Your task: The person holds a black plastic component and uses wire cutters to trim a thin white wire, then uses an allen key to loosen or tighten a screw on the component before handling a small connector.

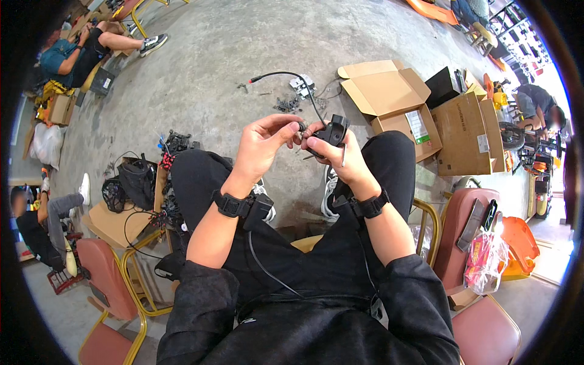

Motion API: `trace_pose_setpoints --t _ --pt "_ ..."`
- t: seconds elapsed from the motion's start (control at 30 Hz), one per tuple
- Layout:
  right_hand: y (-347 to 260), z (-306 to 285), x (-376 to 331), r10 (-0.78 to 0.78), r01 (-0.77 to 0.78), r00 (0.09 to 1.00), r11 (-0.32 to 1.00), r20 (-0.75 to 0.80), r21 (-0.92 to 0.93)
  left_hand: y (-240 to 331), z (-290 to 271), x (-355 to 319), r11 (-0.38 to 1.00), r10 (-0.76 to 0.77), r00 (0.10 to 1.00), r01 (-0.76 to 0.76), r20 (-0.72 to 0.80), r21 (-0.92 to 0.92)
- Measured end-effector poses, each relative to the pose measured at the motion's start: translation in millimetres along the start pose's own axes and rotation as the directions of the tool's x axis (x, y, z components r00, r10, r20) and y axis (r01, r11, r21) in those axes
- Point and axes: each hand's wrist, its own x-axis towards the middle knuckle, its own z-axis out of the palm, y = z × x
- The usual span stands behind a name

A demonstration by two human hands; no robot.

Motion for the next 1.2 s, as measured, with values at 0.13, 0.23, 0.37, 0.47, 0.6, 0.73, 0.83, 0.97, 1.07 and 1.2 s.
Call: trace_pose_setpoints --t 0.13,0.23,0.37,0.47,0.6,0.73,0.83,0.97,1.07,1.2 --pt "0 1 -1 -0.038 0.038 0.999 0.999 0.022 -0.011 1 0 0 1.0 0.031 0.999 -0.031 -0.021 0.003" --pt "-2 2 -1 -0.013 0.014 1.0 0.999 0.018 -0.032 1 2 0 0.998 0.047 0.999 -0.046 -0.024 0.037" --pt "-3 1 -2 0.01 -0.01 1.0 1.0 0.0 0.019 2 1 0 0.997 0.056 0.998 -0.056 0.019 0.048" --pt "-3 -1 -2 0.037 -0.037 0.999 0.998 0.009 0.057 2 0 -1 0.996 0.067 0.997 -0.069 0.033 0.064" --pt "-3 0 -2 0.056 -0.057 0.998 0.992 0.013 0.109 3 0 -2 0.995 0.084 0.995 -0.087 0.054 0.054" --pt "0 -4 -2 0.052 -0.057 0.998 0.988 0.038 0.145 2 1 -3 0.996 0.086 0.995 -0.088 0.048 0.034" --pt "-1 -4 -1 0.066 -0.069 0.997 0.991 0.026 0.119 3 0 -1 0.996 0.067 0.997 -0.07 0.047 0.052" --pt "0 -4 0 0.014 -0.014 1.0 0.999 -0.006 -0.029 5 2 -4 0.984 0.089 0.996 -0.089 0.007 0.157" --pt "3 -3 1 -0.012 0.008 0.999 0.997 -0.051 -0.073 4 2 -5 0.972 0.089 0.996 -0.081 -0.026 0.221" --pt "7 -3 1 -0.029 0.02 0.991 0.998 -0.134 -0.062 4 4 -6 0.977 0.11 0.993 -0.102 -0.034 0.187"
